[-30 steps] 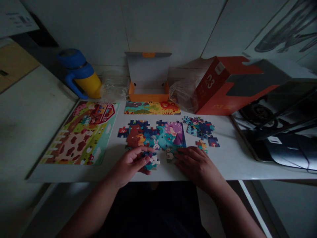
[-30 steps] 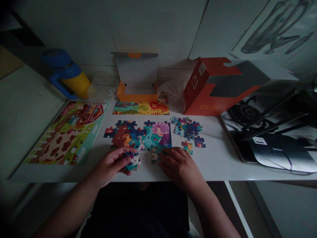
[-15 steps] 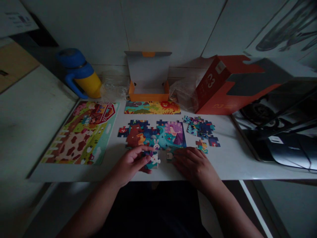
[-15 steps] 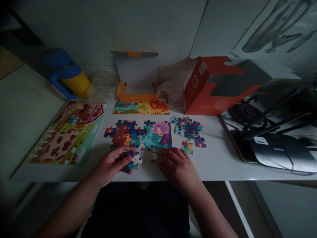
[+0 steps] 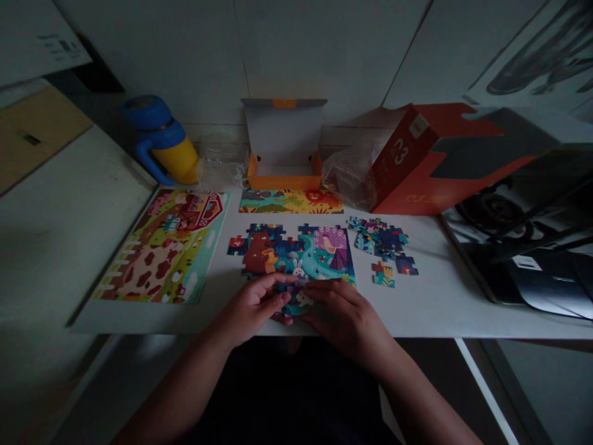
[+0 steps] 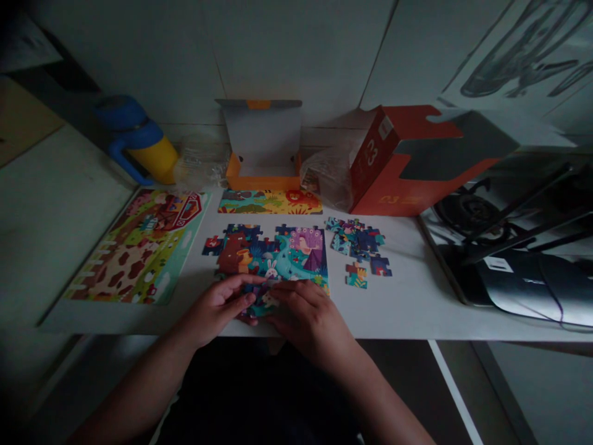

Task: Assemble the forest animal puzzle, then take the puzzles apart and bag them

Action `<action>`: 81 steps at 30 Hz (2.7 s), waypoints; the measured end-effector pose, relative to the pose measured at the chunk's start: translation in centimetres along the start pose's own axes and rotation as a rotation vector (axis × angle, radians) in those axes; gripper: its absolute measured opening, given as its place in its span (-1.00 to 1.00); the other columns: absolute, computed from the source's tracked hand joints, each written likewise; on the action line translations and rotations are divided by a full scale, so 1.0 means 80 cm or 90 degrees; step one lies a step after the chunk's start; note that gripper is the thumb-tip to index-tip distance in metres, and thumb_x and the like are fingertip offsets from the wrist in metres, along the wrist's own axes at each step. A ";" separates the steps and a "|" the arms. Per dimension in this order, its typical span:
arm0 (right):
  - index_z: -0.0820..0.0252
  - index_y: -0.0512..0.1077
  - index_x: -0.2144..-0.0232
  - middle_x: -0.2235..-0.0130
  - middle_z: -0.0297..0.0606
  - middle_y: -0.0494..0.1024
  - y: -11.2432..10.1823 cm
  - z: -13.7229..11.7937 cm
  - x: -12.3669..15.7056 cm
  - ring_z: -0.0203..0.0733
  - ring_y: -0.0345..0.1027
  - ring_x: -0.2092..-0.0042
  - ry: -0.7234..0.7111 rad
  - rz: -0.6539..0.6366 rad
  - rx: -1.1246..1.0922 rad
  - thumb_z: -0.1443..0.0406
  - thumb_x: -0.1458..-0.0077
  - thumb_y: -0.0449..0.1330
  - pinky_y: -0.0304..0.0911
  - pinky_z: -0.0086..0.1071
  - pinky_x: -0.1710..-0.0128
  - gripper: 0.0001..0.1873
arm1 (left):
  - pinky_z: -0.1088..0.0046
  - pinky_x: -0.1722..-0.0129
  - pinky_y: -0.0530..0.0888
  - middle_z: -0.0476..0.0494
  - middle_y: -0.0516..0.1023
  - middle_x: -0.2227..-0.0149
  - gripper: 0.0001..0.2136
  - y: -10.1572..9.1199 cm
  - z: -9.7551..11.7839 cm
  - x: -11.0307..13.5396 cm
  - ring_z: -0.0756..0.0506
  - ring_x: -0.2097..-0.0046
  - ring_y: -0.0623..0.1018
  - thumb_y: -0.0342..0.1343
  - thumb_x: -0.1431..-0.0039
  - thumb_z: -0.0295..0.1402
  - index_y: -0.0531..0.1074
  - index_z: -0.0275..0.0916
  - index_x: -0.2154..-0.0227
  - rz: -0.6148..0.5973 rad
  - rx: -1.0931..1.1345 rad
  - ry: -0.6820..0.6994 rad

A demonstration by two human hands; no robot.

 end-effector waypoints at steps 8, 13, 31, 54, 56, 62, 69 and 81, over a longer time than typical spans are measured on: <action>0.01 0.52 -0.10 -0.05 -0.16 0.65 -0.013 0.029 0.009 0.03 0.51 -0.06 0.030 -0.021 0.115 0.24 -0.29 0.34 0.43 -0.02 -0.06 -0.66 | 0.48 0.34 0.66 -0.19 0.66 0.18 -0.57 -0.021 0.007 -0.001 -0.13 0.20 0.70 0.41 -0.20 -0.24 0.50 -0.21 -0.07 0.171 0.220 0.039; 0.02 0.52 -0.13 -0.12 -0.18 0.64 -0.004 0.031 0.009 0.08 0.45 -0.15 0.003 -0.074 0.187 0.22 -0.35 0.28 0.37 0.03 -0.09 -0.67 | 0.50 0.37 0.65 -0.20 0.67 0.21 -0.57 -0.020 0.010 -0.003 -0.16 0.20 0.72 0.42 -0.19 -0.24 0.50 -0.24 -0.06 0.163 0.217 0.046; 0.00 0.54 -0.15 -0.16 -0.23 0.63 0.003 0.025 0.008 0.08 0.51 -0.14 -0.045 -0.102 0.236 0.32 -0.38 0.22 0.42 0.03 -0.05 -0.66 | 0.43 0.32 0.67 -0.18 0.65 0.12 -0.56 -0.014 0.007 -0.003 -0.12 0.23 0.71 0.41 -0.20 -0.19 0.48 -0.21 -0.07 0.142 0.177 0.037; 0.08 0.48 -0.15 -0.10 -0.09 0.64 -0.002 -0.006 -0.036 -0.01 0.55 -0.10 -0.066 -0.063 0.023 0.22 -0.31 0.32 0.51 -0.03 -0.11 -0.61 | 0.31 0.21 0.70 -0.29 0.57 -0.16 -0.60 -0.005 0.004 -0.003 -0.21 0.04 0.64 0.33 -0.27 -0.17 0.55 -0.18 -0.11 0.048 0.069 0.039; 0.05 0.49 -0.16 -0.10 -0.11 0.64 -0.005 -0.006 -0.037 -0.03 0.56 -0.10 -0.059 -0.051 0.002 0.24 -0.30 0.34 0.51 -0.06 -0.10 -0.61 | 0.29 0.20 0.70 -0.30 0.56 -0.15 -0.61 -0.006 0.004 -0.003 -0.23 0.02 0.63 0.34 -0.26 -0.17 0.56 -0.19 -0.08 0.055 0.097 0.033; 0.03 0.46 -0.15 -0.12 -0.12 0.63 -0.009 -0.005 -0.037 -0.03 0.54 -0.12 -0.062 -0.024 -0.009 0.30 -0.28 0.34 0.50 -0.05 -0.12 -0.60 | 0.33 0.20 0.68 -0.27 0.59 -0.09 -0.64 -0.007 0.004 -0.004 -0.18 0.06 0.62 0.37 -0.23 -0.19 0.58 -0.18 -0.04 0.063 0.143 0.024; 0.00 0.47 -0.12 -0.12 -0.12 0.60 -0.019 0.003 -0.030 -0.02 0.52 -0.12 -0.029 0.018 0.000 0.29 -0.28 0.33 0.52 -0.08 -0.08 -0.63 | 0.35 0.22 0.67 -0.20 0.63 0.06 -0.64 -0.012 0.000 -0.005 -0.15 0.12 0.66 0.39 -0.21 -0.18 0.57 -0.18 -0.02 0.079 0.167 0.023; 0.11 0.57 -0.04 -0.12 -0.06 0.60 -0.106 0.136 -0.085 0.10 0.53 -0.10 0.055 0.025 0.267 0.24 -0.31 0.26 0.44 0.02 -0.12 -0.72 | 0.35 0.00 0.56 -0.22 0.64 -0.05 -0.68 -0.007 0.041 -0.012 -0.17 0.00 0.63 0.15 -0.41 -0.14 0.55 -0.16 -0.08 0.121 -0.197 0.174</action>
Point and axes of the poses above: each hand's wrist, its own x-axis away from the middle knuckle, its own y-axis out of the palm, z = x × y, the point moved 7 cm from there along -x, towards the middle knuckle
